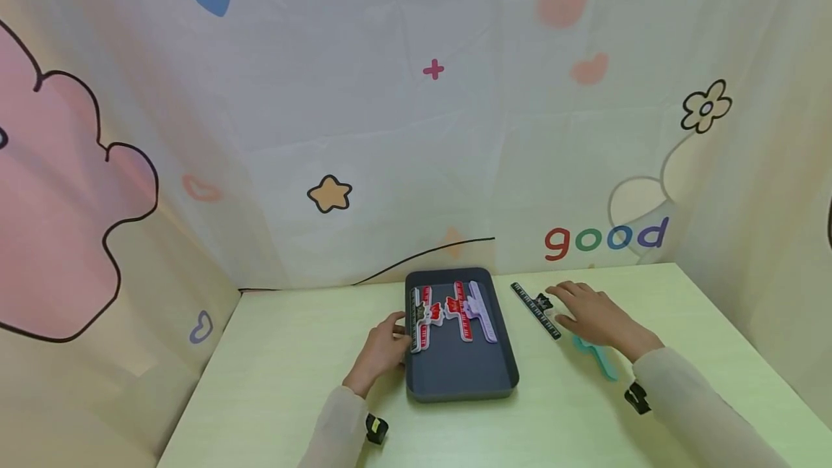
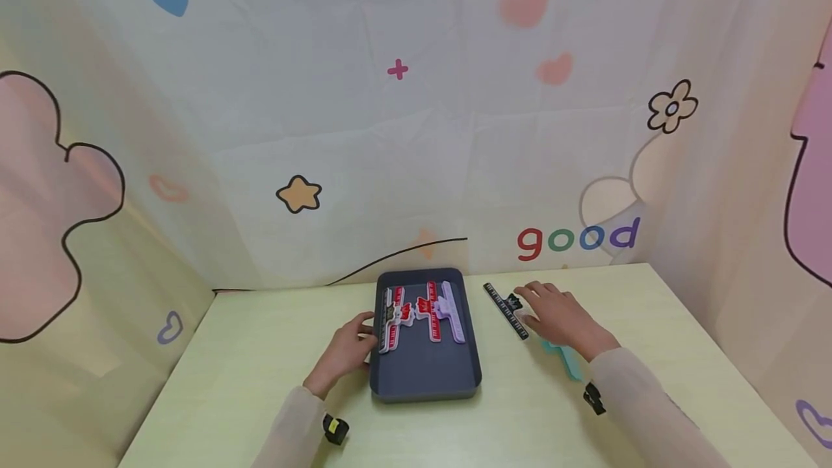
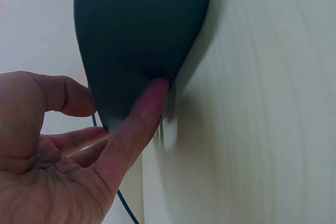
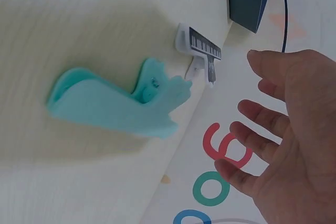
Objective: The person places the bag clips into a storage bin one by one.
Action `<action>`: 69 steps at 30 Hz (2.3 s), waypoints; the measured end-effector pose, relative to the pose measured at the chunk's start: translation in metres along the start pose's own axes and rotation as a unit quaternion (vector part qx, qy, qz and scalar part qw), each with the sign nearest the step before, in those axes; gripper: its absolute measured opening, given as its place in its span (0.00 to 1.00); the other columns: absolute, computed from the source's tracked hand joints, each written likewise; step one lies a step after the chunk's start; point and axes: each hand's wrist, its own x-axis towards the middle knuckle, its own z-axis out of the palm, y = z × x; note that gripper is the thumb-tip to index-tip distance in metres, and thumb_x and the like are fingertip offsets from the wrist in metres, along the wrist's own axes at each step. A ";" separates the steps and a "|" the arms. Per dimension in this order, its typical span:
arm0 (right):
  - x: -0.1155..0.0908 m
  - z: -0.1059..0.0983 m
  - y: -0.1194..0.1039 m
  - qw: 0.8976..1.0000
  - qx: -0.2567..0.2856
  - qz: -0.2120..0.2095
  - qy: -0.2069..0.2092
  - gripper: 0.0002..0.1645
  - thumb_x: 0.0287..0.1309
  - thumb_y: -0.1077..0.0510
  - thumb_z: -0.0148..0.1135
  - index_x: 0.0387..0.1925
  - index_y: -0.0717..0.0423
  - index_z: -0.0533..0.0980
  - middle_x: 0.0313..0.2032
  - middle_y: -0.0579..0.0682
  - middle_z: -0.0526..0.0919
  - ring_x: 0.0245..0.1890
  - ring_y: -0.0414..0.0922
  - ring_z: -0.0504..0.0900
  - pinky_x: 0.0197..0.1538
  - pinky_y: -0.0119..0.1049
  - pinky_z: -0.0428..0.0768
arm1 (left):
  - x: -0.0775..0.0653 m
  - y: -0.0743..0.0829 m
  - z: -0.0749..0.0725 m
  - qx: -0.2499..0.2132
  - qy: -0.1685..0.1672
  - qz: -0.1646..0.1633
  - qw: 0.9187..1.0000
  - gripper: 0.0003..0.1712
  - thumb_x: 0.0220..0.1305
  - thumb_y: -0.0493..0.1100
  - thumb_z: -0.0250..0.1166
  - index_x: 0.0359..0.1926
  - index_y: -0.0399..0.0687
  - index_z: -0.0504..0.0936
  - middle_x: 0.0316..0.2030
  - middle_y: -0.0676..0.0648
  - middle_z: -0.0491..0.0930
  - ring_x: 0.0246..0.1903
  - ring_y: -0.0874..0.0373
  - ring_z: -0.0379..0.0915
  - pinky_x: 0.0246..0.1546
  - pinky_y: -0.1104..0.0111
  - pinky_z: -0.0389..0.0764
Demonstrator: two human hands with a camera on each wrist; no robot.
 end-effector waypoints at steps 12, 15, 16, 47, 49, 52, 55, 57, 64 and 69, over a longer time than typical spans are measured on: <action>-0.031 -0.001 0.005 1.000 -0.005 -0.001 -0.003 0.36 0.56 0.52 0.69 0.65 0.56 0.69 0.59 0.60 0.75 0.59 0.63 0.73 0.52 0.68 0.76 | -0.001 0.002 -0.001 0.006 -0.001 0.002 1.000 0.32 0.66 0.39 0.55 0.71 0.41 0.63 0.57 0.32 0.77 0.49 0.45 0.80 0.24 0.64 0.87; -0.036 0.001 0.008 1.000 -0.004 -0.003 -0.006 0.37 0.54 0.52 0.71 0.64 0.55 0.69 0.59 0.60 0.76 0.59 0.62 0.74 0.51 0.67 0.77 | -0.001 0.002 -0.001 0.006 0.000 0.005 1.000 0.32 0.66 0.38 0.55 0.71 0.40 0.63 0.57 0.32 0.77 0.48 0.46 0.81 0.24 0.64 0.86; -0.038 0.002 0.009 1.000 -0.004 -0.005 -0.007 0.37 0.54 0.53 0.71 0.64 0.55 0.69 0.59 0.60 0.76 0.59 0.62 0.74 0.51 0.67 0.78 | 0.000 0.002 -0.001 0.006 0.000 0.006 1.000 0.32 0.66 0.38 0.55 0.71 0.40 0.63 0.56 0.32 0.77 0.47 0.46 0.81 0.23 0.64 0.86; -0.051 0.032 0.021 1.000 -0.010 -0.022 -0.001 0.23 0.57 0.58 0.68 0.55 0.50 0.75 0.55 0.56 0.78 0.56 0.62 0.75 0.46 0.64 0.81 | 0.001 -0.001 0.000 0.003 -0.001 0.009 1.000 0.32 0.66 0.39 0.55 0.71 0.41 0.63 0.57 0.33 0.77 0.47 0.47 0.81 0.23 0.65 0.86; -0.051 0.033 0.021 1.000 -0.015 -0.026 0.001 0.23 0.57 0.58 0.68 0.54 0.51 0.76 0.54 0.56 0.78 0.56 0.62 0.75 0.45 0.64 0.82 | 0.001 -0.001 0.000 0.001 -0.001 0.009 1.000 0.32 0.66 0.39 0.55 0.71 0.41 0.63 0.57 0.33 0.77 0.47 0.47 0.81 0.23 0.65 0.86; -0.050 0.033 0.021 0.999 -0.018 -0.030 0.005 0.22 0.57 0.58 0.68 0.54 0.51 0.76 0.53 0.55 0.78 0.55 0.62 0.75 0.45 0.63 0.82 | 0.001 -0.001 0.001 -0.004 -0.001 0.006 1.000 0.32 0.66 0.39 0.55 0.71 0.42 0.63 0.58 0.33 0.76 0.47 0.46 0.81 0.23 0.65 0.86; -0.050 0.033 0.022 0.999 -0.017 -0.031 0.007 0.21 0.57 0.58 0.68 0.53 0.51 0.76 0.53 0.55 0.78 0.54 0.62 0.75 0.44 0.63 0.82 | 0.001 -0.002 0.002 -0.008 -0.002 0.004 1.000 0.32 0.66 0.39 0.55 0.71 0.42 0.63 0.58 0.33 0.76 0.47 0.46 0.81 0.23 0.65 0.86; -0.050 0.033 0.022 0.999 -0.013 -0.031 0.007 0.21 0.57 0.59 0.68 0.53 0.50 0.77 0.52 0.54 0.78 0.54 0.62 0.75 0.44 0.63 0.82 | 0.001 -0.002 0.002 -0.008 -0.003 0.005 1.000 0.32 0.66 0.39 0.55 0.71 0.42 0.63 0.58 0.32 0.76 0.47 0.46 0.81 0.23 0.65 0.86; -0.048 0.032 0.020 0.999 -0.008 -0.041 0.006 0.20 0.57 0.59 0.68 0.52 0.49 0.77 0.51 0.53 0.79 0.54 0.61 0.76 0.45 0.62 0.82 | 0.002 -0.001 0.001 -0.007 -0.002 0.005 1.000 0.32 0.66 0.39 0.55 0.71 0.42 0.63 0.57 0.33 0.77 0.47 0.46 0.81 0.23 0.65 0.86; -0.047 0.029 0.018 0.999 -0.009 -0.044 0.006 0.20 0.57 0.60 0.67 0.52 0.51 0.77 0.52 0.54 0.79 0.54 0.62 0.75 0.45 0.63 0.82 | 0.001 0.000 0.000 -0.006 -0.003 0.005 1.000 0.32 0.67 0.39 0.55 0.71 0.41 0.63 0.57 0.32 0.77 0.47 0.46 0.81 0.24 0.64 0.86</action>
